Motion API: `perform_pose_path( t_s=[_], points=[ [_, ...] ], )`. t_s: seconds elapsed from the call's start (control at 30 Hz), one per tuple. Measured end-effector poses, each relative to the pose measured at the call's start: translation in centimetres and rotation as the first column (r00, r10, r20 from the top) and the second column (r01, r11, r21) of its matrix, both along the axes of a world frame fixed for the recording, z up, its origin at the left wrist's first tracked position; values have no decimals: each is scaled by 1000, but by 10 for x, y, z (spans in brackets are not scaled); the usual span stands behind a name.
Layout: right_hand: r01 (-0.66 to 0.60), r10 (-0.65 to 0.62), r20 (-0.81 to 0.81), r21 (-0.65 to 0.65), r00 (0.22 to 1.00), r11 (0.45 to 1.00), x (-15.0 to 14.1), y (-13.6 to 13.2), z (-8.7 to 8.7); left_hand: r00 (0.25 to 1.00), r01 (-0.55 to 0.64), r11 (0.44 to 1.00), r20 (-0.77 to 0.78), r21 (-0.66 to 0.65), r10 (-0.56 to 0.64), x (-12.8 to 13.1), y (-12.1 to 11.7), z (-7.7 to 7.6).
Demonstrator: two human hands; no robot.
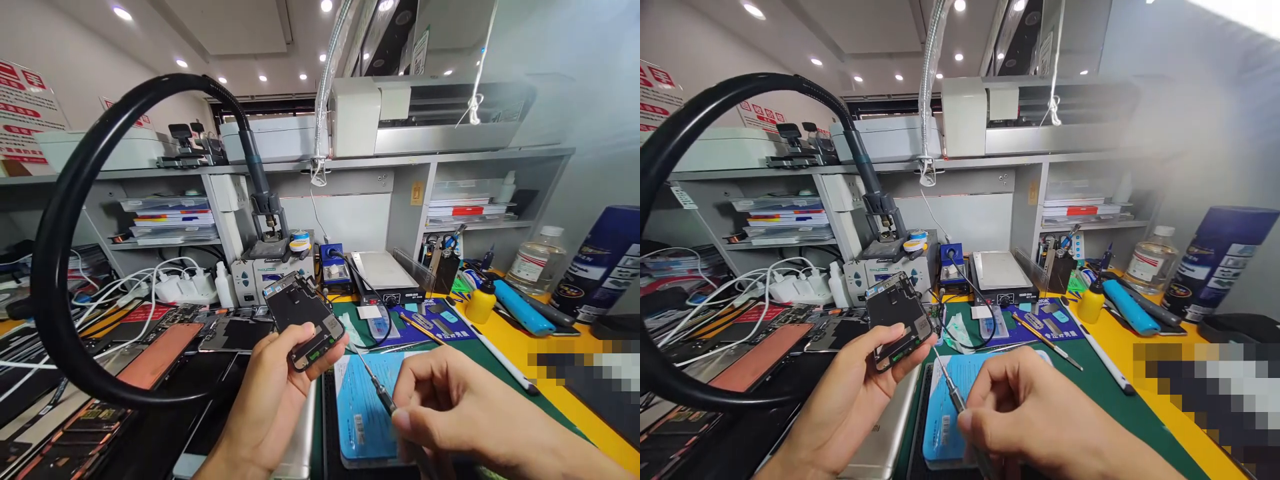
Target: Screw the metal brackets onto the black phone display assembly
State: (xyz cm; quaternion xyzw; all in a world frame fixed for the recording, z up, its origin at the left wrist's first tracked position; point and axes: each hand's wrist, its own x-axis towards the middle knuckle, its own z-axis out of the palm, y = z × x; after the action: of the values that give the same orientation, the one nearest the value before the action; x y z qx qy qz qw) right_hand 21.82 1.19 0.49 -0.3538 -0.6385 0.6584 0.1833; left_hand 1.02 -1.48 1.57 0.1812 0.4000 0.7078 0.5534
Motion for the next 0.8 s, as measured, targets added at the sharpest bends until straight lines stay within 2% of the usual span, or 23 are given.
perform_pose_path(
  t_s=[0.2,0.37,0.8],
  points=[
    [-15,0,-130,-116,991,993,-7,-6,-1,992,90,995,87,-40,-87,1,0,1],
    [9,-27,-96,-184,995,983,-13,-6,2,987,119,991,116,-55,-112,1,0,1],
    [-5,-11,-80,-195,997,981,-16,-5,4,990,134,991,44,5,-134,1,-2,-4]
  ],
)
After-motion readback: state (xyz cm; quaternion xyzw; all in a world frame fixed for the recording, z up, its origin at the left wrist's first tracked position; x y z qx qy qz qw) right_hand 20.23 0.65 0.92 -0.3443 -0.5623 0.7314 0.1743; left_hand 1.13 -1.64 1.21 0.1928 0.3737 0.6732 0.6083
